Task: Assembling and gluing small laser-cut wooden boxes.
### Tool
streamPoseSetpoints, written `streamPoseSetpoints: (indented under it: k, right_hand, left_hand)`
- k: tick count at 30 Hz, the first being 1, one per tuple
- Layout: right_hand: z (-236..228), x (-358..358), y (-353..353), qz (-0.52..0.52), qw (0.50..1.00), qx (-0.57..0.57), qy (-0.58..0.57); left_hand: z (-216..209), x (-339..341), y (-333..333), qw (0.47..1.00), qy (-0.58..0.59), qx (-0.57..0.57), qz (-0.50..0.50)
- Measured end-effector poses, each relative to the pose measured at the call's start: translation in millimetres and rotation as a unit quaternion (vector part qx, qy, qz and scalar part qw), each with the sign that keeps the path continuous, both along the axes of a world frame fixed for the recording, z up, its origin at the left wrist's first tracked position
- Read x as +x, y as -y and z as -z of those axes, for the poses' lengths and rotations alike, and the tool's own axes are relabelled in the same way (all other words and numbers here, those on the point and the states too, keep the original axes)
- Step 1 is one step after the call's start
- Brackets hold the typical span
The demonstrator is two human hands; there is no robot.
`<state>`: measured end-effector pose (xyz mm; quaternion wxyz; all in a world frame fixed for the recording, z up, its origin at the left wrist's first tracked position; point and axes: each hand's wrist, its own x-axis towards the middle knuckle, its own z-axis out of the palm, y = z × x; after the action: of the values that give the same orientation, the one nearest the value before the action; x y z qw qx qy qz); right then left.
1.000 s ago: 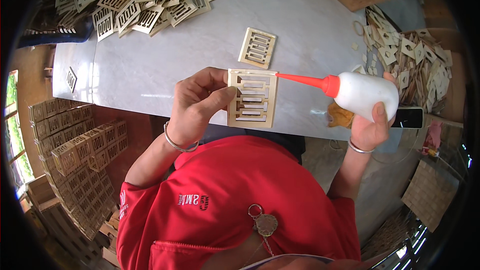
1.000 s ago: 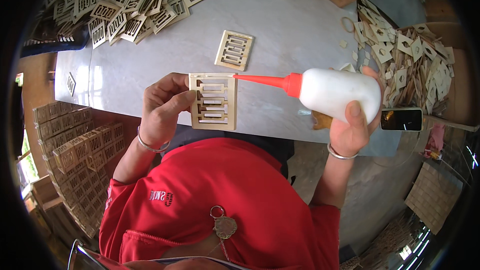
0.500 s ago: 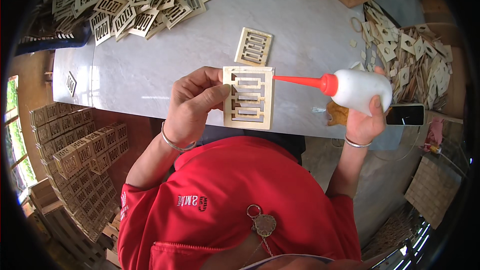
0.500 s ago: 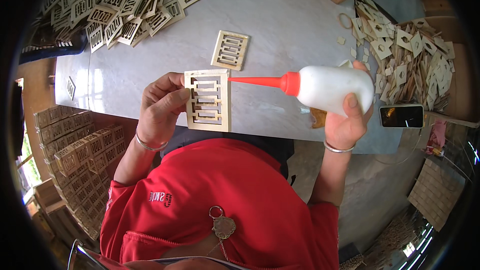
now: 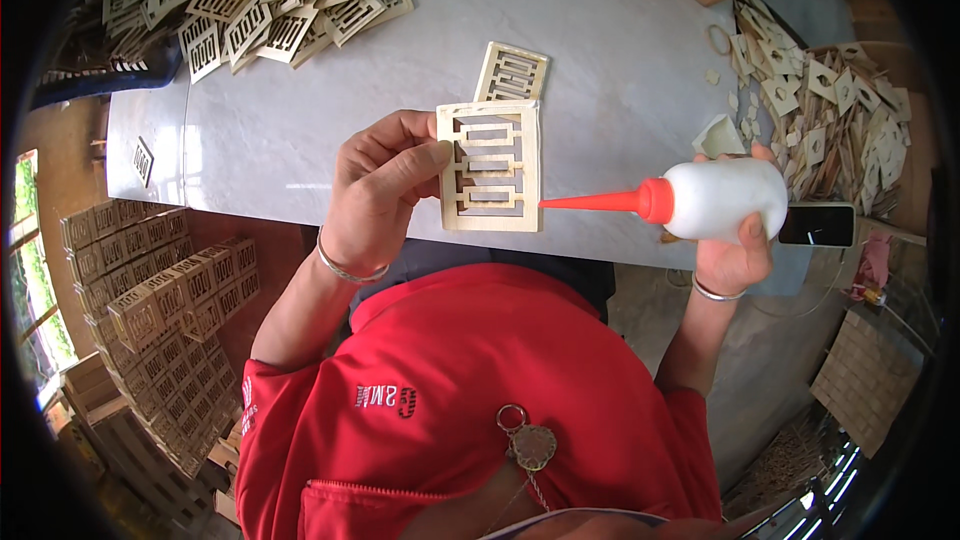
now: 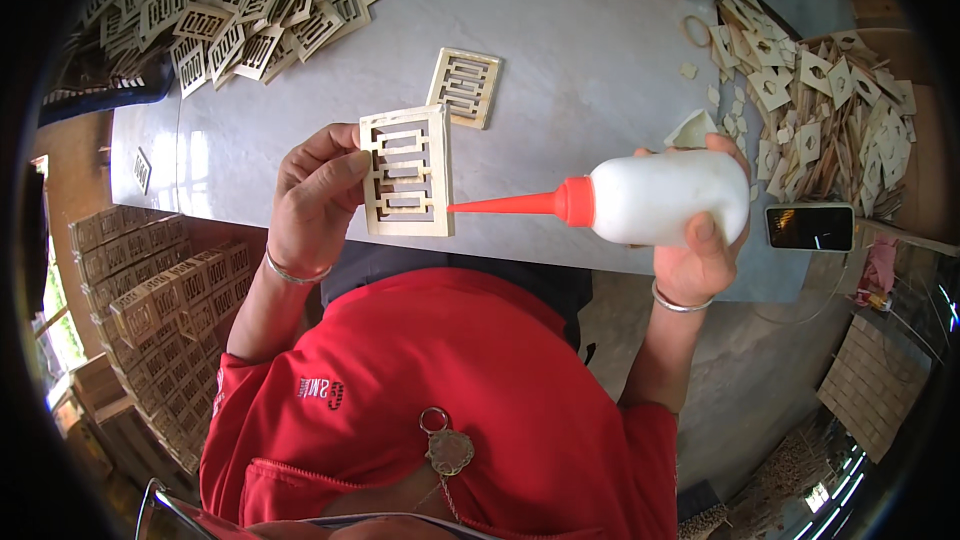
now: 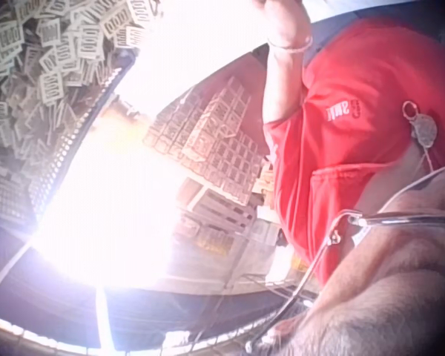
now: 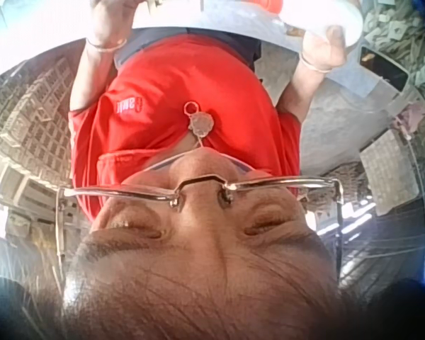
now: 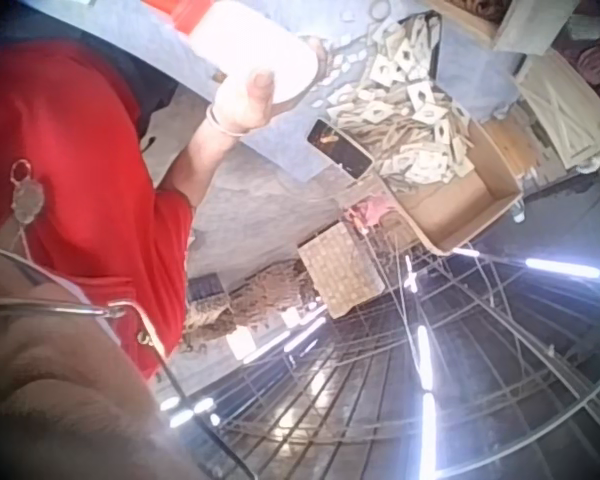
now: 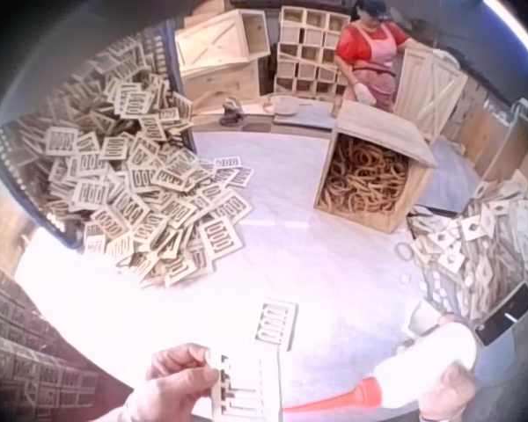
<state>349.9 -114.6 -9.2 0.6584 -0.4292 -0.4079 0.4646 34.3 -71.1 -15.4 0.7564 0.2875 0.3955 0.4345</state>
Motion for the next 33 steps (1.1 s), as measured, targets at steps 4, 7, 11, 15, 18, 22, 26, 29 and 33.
streamPoseSetpoints:
  k: [4, 7, 11, 15, 18, 22, 26, 29, 33]
  right_hand:
    - [1, 4, 4, -0.043, 0.999, -0.012, -0.015]
    - [1, 4, 5, -0.06, 0.998, -0.011, -0.024]
    - [7, 1, 5, -0.06, 0.996, -0.008, -0.063]
    - [16, 9, 9, -0.022, 0.994, -0.04, -0.102]
    - [22, 11, 11, -0.006, 0.992, -0.04, -0.122]
    - [22, 13, 10, 0.004, 0.991, -0.054, -0.12]
    - [24, 20, 5, 0.023, 0.99, -0.057, -0.124]
    - [29, 22, -1, 0.036, 0.988, -0.068, -0.132]
    - [37, 22, -7, 0.044, 0.987, -0.07, -0.138]
  left_hand:
    - [1, -3, -1, 1.0, 0.007, -0.002, 0.0]
    - [1, -3, -3, 1.0, 0.007, -0.004, -0.003]
    - [10, -8, -14, 1.0, -0.017, 0.014, -0.003]
    - [23, -2, -34, 0.989, -0.143, 0.032, -0.012]
    - [56, 3, -49, 0.972, -0.215, 0.089, -0.008]
    - [76, 2, -61, 0.867, -0.457, 0.197, 0.03]
    - [66, -8, -90, 0.779, -0.532, 0.332, -0.007]
    - [54, -15, -145, 0.705, -0.629, 0.329, -0.002]
    - [37, 8, -209, 0.532, -0.815, 0.207, 0.101]
